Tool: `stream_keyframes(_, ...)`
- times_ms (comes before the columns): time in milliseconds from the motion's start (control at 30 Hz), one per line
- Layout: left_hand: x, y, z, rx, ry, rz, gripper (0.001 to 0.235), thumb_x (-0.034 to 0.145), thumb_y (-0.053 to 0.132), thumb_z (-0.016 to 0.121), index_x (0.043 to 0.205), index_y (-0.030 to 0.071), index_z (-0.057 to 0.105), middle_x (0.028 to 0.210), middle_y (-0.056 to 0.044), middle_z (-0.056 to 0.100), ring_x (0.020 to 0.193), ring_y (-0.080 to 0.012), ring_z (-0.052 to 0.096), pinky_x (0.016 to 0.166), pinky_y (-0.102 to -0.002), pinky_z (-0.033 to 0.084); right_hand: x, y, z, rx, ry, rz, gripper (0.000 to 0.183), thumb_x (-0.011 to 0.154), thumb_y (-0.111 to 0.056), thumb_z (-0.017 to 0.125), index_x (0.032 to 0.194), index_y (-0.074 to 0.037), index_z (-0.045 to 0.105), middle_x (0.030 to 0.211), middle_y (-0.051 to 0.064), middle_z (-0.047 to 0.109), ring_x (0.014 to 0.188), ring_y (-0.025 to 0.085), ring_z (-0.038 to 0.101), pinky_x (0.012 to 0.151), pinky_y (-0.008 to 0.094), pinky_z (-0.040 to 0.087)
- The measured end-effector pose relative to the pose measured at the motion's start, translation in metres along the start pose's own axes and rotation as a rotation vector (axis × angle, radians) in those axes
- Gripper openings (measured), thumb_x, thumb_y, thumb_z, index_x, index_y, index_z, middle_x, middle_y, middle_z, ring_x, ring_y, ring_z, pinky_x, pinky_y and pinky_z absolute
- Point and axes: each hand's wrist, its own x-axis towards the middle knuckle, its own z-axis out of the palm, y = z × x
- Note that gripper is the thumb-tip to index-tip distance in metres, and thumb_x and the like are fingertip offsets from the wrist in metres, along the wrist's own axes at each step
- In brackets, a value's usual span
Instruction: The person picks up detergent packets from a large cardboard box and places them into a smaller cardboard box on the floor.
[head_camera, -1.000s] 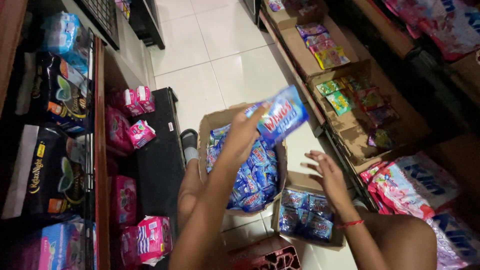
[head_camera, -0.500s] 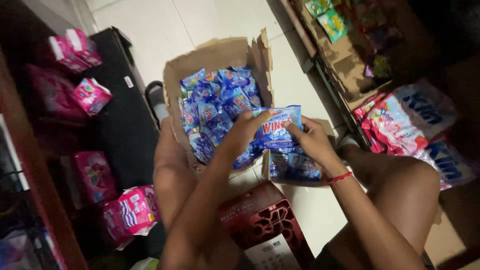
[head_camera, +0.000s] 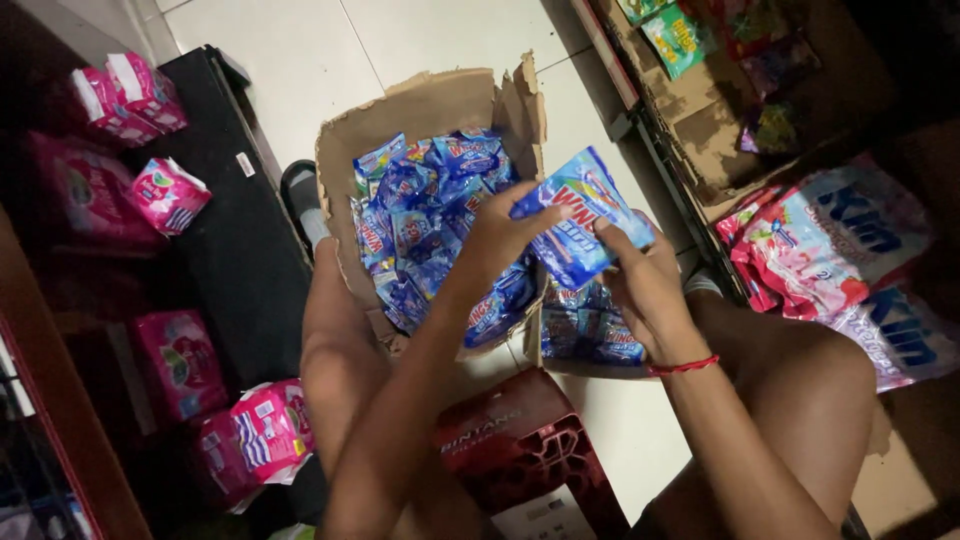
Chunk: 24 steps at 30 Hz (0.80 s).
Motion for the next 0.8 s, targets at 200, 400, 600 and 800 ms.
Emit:
stream_keyframes(200, 0.002, 0.016, -0.006, -0.217, 0.120, 0.139, 0.038, 0.088, 0.024, 0.077, 0.118, 0.005, 0.065, 0.093, -0.004, 0.075, 0.078, -0.0096, 0.073, 0.068, -0.024, 0.061, -0.007, -0.012, 0.018, -0.124, -0.089, -0.068, 0.024, 0.094, -0.015, 0.068, 0.115, -0.006, 0.060, 0.102, 0.003, 0.074, 0.089, 0.011, 0.072, 0.075, 0.031, 0.061)
stream_keyframes(400, 0.006, -0.004, -0.012, -0.151, 0.020, 0.069, 0.038, 0.098, 0.028, 0.076, 0.119, -0.003, 0.072, 0.093, -0.010, 0.072, 0.074, -0.0123, 0.063, 0.063, -0.027, 0.051, 0.002, 0.001, 0.006, -0.253, -0.165, -0.132, 0.023, 0.099, -0.014, 0.067, 0.118, -0.002, 0.072, 0.094, 0.006, 0.075, 0.078, 0.006, 0.066, 0.070, 0.023, 0.054)
stream_keyframes(600, -0.001, 0.010, -0.007, -0.204, -0.190, -0.028, 0.043, 0.090, 0.034, 0.075, 0.120, 0.004, 0.068, 0.100, -0.003, 0.075, 0.086, -0.0084, 0.072, 0.080, -0.026, 0.060, 0.011, 0.005, 0.001, -0.154, -0.067, -0.331, 0.020, 0.104, -0.016, 0.066, 0.112, 0.002, 0.070, 0.094, 0.004, 0.075, 0.076, 0.005, 0.065, 0.068, 0.022, 0.053)
stream_keyframes(800, -0.007, 0.009, -0.009, -0.220, -0.223, 0.004, 0.041, 0.096, 0.031, 0.075, 0.123, 0.000, 0.070, 0.101, -0.001, 0.071, 0.088, -0.0076, 0.064, 0.081, -0.027, 0.053, 0.011, 0.005, 0.004, -0.288, -0.019, -0.520, 0.025, 0.110, -0.018, 0.060, 0.120, 0.002, 0.070, 0.098, 0.001, 0.072, 0.080, 0.003, 0.061, 0.069, 0.020, 0.051)
